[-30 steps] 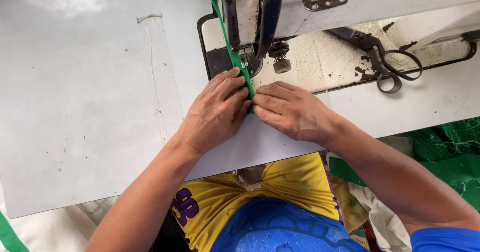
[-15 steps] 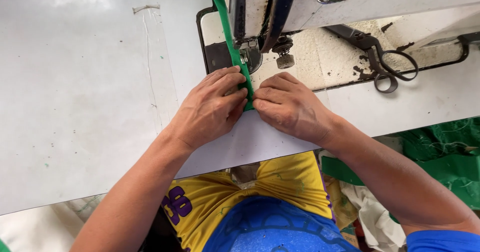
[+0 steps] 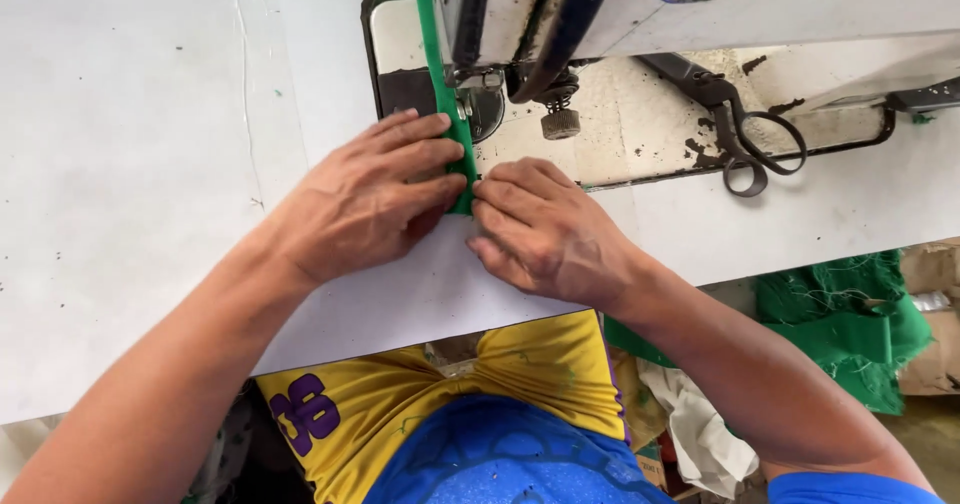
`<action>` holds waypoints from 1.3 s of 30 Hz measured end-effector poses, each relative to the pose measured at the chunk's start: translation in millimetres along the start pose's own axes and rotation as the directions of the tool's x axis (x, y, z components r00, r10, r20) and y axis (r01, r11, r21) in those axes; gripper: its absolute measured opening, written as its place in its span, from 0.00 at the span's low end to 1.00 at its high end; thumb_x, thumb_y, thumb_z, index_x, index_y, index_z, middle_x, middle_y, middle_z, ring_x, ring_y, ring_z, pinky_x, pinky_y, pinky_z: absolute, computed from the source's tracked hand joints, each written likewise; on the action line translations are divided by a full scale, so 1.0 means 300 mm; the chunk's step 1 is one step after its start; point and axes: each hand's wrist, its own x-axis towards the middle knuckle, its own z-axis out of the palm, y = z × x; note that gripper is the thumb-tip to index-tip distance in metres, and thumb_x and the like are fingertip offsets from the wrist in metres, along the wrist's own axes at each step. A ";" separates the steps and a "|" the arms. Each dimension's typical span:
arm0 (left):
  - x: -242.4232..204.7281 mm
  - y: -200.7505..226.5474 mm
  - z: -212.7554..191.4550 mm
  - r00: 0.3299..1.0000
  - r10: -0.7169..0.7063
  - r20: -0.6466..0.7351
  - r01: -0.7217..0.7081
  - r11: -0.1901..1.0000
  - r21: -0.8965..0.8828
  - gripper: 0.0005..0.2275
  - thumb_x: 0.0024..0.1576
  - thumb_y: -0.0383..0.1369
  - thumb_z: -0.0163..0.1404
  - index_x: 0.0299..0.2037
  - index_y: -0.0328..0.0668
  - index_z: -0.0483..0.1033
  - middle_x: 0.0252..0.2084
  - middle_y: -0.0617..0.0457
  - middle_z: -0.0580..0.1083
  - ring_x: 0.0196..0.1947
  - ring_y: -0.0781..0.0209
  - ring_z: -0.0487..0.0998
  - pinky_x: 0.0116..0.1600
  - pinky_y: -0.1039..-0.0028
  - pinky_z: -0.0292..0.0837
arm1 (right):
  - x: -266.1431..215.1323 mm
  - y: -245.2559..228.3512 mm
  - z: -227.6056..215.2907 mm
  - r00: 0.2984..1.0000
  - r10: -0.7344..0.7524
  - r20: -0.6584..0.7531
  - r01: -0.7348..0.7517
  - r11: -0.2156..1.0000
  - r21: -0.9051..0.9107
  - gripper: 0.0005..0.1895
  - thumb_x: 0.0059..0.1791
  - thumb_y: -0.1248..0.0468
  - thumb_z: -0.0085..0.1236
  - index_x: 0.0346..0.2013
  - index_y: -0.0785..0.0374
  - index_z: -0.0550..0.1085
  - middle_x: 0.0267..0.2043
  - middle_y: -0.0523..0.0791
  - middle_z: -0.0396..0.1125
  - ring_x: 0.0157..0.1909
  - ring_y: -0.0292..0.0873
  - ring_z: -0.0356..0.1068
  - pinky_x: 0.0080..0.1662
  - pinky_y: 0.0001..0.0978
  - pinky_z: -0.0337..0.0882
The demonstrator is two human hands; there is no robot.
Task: Folding and sewing green fabric strips to create straps using an industrial sewing machine
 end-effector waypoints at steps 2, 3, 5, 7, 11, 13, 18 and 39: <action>0.018 -0.030 0.001 0.999 0.025 0.035 -0.027 0.998 0.052 0.08 0.60 0.28 0.55 0.48 0.36 0.81 0.56 0.40 0.77 0.61 0.39 0.76 0.69 0.51 0.67 | 0.012 0.022 -0.002 1.000 -0.004 0.002 0.004 1.000 -0.003 0.11 0.55 0.64 0.58 0.40 0.74 0.74 0.47 0.55 0.70 0.52 0.56 0.70 0.54 0.46 0.71; 0.027 -0.032 0.002 0.999 0.032 0.033 -0.034 0.998 0.052 0.08 0.60 0.28 0.55 0.48 0.36 0.81 0.56 0.40 0.77 0.61 0.39 0.76 0.69 0.51 0.67 | 0.011 0.024 -0.004 1.000 -0.002 0.001 0.002 1.000 -0.010 0.11 0.55 0.64 0.58 0.40 0.74 0.74 0.47 0.55 0.70 0.52 0.56 0.70 0.54 0.46 0.71; 0.043 -0.042 -0.013 0.998 0.057 -0.001 -0.057 0.996 0.067 0.05 0.61 0.27 0.53 0.42 0.37 0.81 0.49 0.45 0.76 0.58 0.43 0.77 0.70 0.52 0.66 | 0.024 0.032 -0.002 1.000 0.010 -0.013 -0.010 1.000 0.007 0.12 0.55 0.63 0.57 0.40 0.72 0.74 0.47 0.55 0.71 0.52 0.56 0.70 0.54 0.45 0.69; 0.044 -0.033 -0.017 0.998 0.055 -0.006 -0.054 0.994 0.094 0.05 0.61 0.27 0.54 0.44 0.36 0.81 0.51 0.43 0.77 0.58 0.41 0.77 0.68 0.52 0.68 | -0.003 0.045 0.002 0.999 0.048 0.013 -0.049 0.999 0.020 0.16 0.55 0.58 0.57 0.44 0.72 0.75 0.51 0.55 0.71 0.56 0.56 0.68 0.57 0.47 0.68; -0.001 -0.026 0.017 0.999 0.018 -0.029 -0.016 0.998 0.056 0.09 0.61 0.26 0.54 0.49 0.32 0.81 0.57 0.36 0.76 0.64 0.38 0.74 0.71 0.52 0.66 | -0.042 0.041 -0.005 0.983 0.169 0.068 -0.168 0.986 -0.019 0.19 0.55 0.55 0.59 0.52 0.67 0.73 0.52 0.51 0.65 0.58 0.54 0.66 0.56 0.45 0.66; -0.008 -0.029 0.018 1.000 0.019 -0.021 -0.018 0.998 0.055 0.09 0.62 0.26 0.54 0.50 0.32 0.81 0.58 0.35 0.75 0.64 0.37 0.73 0.71 0.52 0.66 | -0.040 0.040 0.004 0.981 0.180 0.077 -0.177 0.983 -0.041 0.18 0.56 0.56 0.59 0.52 0.67 0.73 0.53 0.51 0.63 0.57 0.54 0.65 0.55 0.46 0.66; -0.012 -0.017 0.018 0.999 0.020 -0.036 -0.018 0.999 0.050 0.09 0.64 0.26 0.53 0.51 0.35 0.82 0.58 0.33 0.74 0.64 0.34 0.73 0.71 0.50 0.66 | -0.022 0.040 -0.015 0.989 0.125 0.080 -0.115 0.986 -0.124 0.15 0.56 0.57 0.59 0.50 0.67 0.74 0.51 0.49 0.65 0.57 0.53 0.65 0.50 0.46 0.66; 0.021 -0.018 -0.015 0.999 0.024 0.030 -0.022 0.998 -0.061 0.10 0.59 0.25 0.53 0.48 0.33 0.81 0.56 0.37 0.75 0.61 0.39 0.75 0.70 0.50 0.64 | -0.030 0.070 0.005 0.992 0.065 0.108 -0.047 0.986 -0.163 0.21 0.56 0.50 0.57 0.51 0.65 0.78 0.61 0.48 0.71 0.66 0.48 0.67 0.46 0.44 0.68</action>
